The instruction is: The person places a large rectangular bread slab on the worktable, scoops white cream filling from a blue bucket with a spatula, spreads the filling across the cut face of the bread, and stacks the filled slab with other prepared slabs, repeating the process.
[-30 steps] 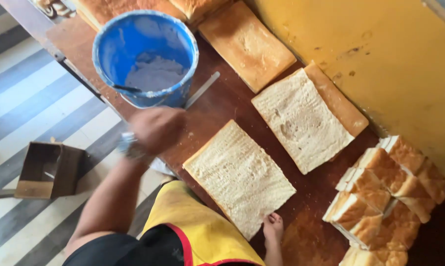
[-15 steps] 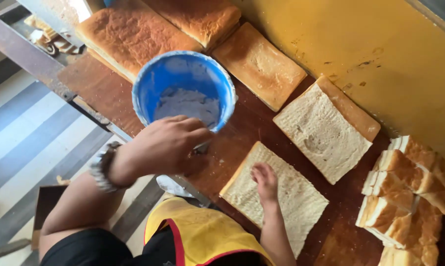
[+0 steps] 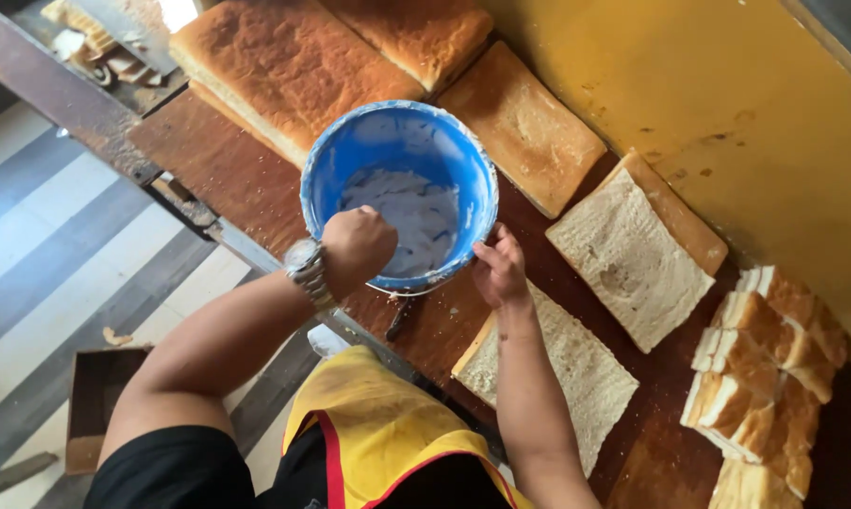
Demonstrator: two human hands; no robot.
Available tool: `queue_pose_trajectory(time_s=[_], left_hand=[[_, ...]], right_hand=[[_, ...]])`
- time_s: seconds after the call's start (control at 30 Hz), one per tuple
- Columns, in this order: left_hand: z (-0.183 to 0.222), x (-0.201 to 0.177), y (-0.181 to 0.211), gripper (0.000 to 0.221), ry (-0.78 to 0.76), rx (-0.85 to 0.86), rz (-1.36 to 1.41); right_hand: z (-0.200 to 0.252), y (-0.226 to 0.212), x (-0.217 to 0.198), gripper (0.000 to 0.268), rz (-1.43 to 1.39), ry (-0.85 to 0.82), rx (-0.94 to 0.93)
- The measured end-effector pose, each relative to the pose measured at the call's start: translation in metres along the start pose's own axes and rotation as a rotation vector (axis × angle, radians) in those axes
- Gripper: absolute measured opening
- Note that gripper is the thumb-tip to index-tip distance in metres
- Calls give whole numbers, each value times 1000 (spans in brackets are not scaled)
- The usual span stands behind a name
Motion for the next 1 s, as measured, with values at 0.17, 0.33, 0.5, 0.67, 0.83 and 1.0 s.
queue_pose_trajectory(time_s=[0.17, 0.33, 0.5, 0.67, 0.83, 1.0], left_hand=[[17, 3, -21, 16, -165, -41, 11], [69, -57, -25, 19, 16, -68, -152], [65, -71, -6, 19, 336, 96, -470], [68, -36, -26, 17, 518, 105, -754], [112, 14, -73, 33, 262, -285, -342], [166, 48, -54, 41, -62, -567, 263]], right_hand=[[8, -10, 29, 37, 158, -99, -7], [12, -10, 36, 36, 567, -195, -58], [11, -18, 76, 48, 689, -299, -66], [18, -8, 84, 55, 715, -400, -22], [28, -3, 79, 56, 737, -411, -32], [31, 14, 54, 46, 681, -495, -19]])
Point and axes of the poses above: each hand's wrist, its own z-axis away from the middle knuckle, its own x-axis out of the palm, y = z × x, the point moved 7 cm from there along -z, towards the middle knuckle, and after that the axes turned 7 degrees about x, right-handed, at the moved point
